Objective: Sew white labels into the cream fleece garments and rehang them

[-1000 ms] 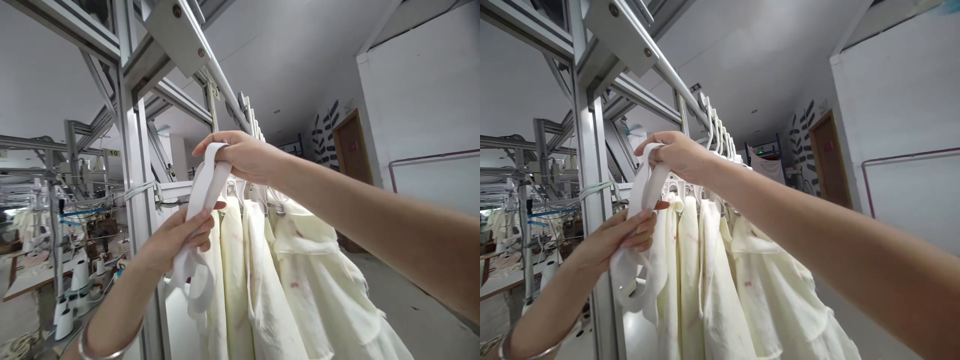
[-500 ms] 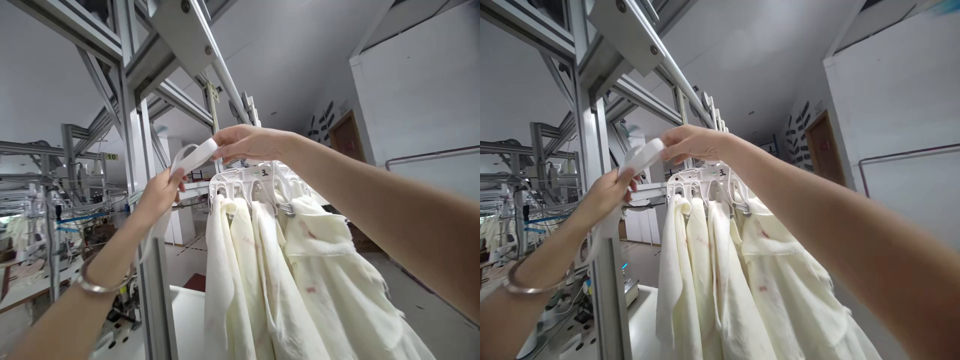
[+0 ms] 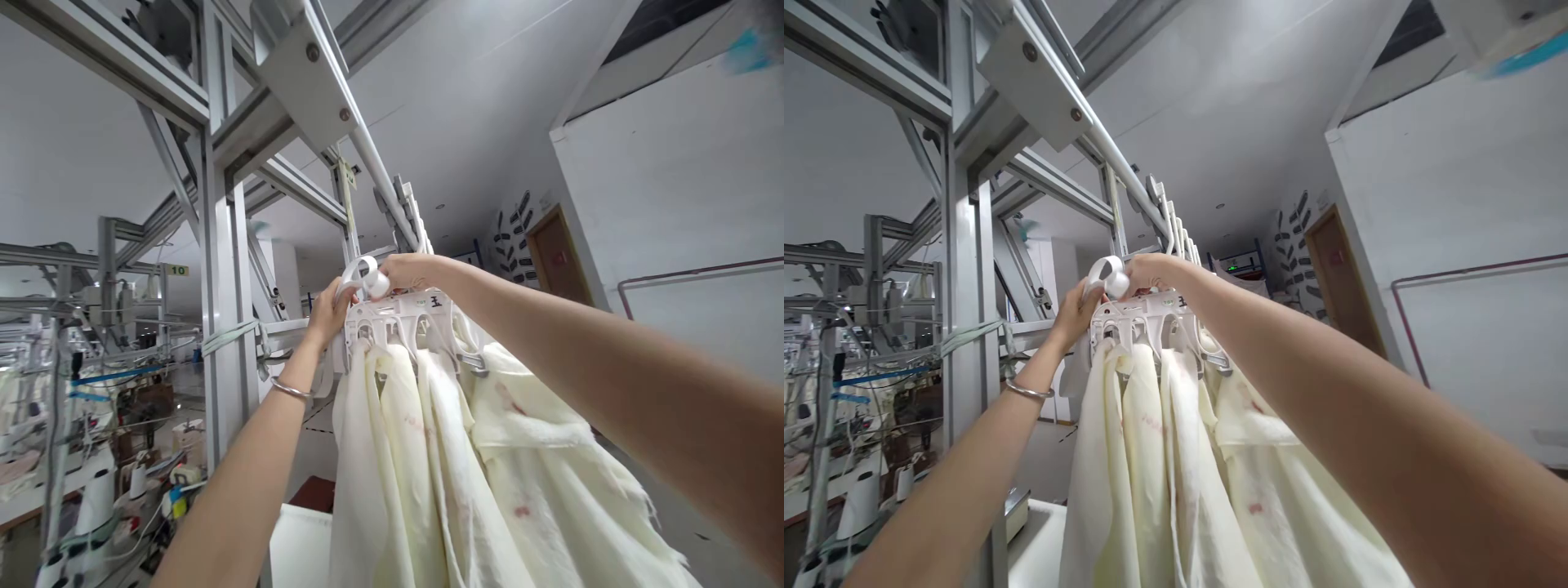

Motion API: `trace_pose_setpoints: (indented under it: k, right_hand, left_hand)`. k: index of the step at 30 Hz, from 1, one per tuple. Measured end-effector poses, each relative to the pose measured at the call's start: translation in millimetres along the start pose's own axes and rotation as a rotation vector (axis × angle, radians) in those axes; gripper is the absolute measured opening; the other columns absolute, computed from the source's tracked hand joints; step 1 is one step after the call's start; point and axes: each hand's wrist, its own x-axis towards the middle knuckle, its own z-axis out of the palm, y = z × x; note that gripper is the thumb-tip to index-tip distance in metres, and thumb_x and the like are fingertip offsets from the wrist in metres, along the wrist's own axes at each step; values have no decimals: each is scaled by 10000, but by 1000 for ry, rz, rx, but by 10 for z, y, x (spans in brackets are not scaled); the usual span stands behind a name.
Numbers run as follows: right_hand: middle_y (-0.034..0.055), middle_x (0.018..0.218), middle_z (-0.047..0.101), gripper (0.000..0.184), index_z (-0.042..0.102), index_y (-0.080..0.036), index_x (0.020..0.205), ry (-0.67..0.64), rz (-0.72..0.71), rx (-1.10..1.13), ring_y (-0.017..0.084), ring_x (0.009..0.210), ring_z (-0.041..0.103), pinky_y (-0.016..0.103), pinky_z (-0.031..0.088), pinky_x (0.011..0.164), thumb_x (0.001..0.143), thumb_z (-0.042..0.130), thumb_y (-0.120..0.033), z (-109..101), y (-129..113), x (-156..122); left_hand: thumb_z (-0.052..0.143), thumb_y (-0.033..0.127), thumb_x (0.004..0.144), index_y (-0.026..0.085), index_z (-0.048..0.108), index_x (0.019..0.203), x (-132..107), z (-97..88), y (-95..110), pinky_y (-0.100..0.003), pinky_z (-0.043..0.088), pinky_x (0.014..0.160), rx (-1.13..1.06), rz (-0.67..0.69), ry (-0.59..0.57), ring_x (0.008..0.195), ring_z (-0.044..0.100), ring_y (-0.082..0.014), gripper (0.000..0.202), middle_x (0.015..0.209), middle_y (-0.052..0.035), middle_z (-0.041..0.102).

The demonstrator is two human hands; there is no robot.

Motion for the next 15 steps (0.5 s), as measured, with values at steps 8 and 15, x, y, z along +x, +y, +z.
trace_pose_setpoints:
  k: [8, 15]
  right_hand:
    - [24, 903, 600, 142, 602, -119, 1004, -64, -112, -16, 123, 757, 590, 273, 532, 688, 947, 579, -247, -45, 138, 74]
    - [25, 897, 589, 81, 596, -111, 902, 190, -317, -322, 163, 871, 579, 356, 495, 833, 925, 585, -187, 207, 111, 71]
  left_hand:
    - [607, 562, 751, 129, 672, 895, 31, 15, -138, -221, 445, 650, -235, -77, -123, 721, 574, -167, 460, 790, -31, 675]
    - [683, 565, 649, 128, 683, 851, -14, 7, -179, -232, 433, 665, -256, -97, 6, 751, 559, -177, 481, 796, -29, 659]
